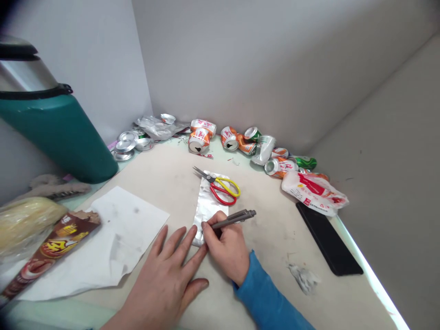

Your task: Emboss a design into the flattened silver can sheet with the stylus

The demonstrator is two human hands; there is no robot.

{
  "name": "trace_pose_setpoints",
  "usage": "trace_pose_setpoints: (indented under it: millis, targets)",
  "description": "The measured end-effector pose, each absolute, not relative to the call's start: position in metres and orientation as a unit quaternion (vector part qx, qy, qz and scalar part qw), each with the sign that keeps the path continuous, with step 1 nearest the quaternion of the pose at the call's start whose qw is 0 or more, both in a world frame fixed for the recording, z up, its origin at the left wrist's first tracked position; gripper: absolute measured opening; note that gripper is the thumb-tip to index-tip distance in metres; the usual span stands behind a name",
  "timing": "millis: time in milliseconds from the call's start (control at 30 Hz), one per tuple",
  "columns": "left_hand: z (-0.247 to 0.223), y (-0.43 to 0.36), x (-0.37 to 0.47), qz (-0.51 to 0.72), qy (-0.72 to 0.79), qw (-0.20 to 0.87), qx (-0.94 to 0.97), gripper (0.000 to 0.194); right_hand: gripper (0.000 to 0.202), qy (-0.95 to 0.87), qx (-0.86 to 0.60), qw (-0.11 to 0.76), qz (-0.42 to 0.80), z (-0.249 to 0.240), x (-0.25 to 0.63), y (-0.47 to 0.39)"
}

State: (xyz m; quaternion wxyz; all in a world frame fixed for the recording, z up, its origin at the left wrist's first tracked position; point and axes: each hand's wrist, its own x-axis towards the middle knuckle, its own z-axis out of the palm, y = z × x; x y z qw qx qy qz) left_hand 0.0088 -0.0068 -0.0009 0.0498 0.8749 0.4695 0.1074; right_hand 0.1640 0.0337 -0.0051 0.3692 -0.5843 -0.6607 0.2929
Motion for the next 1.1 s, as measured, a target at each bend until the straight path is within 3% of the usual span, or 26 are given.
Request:
trace_pose_setpoints:
  millis: [500,1100]
  targets:
    - [0.0006,-0.0073,0.0088,0.103,0.471,0.056,0.874,0.05,0.02,-0.634,-0.586,0.387,0.324,-0.0068,0.1645,0.035]
    - [0.0043,-0.0074,0.0081,0.088,0.473,0.076,0.873,0.051,0.019,-0.67,-0.584,0.362,0.28,-0.0052,0.1635,0.0344]
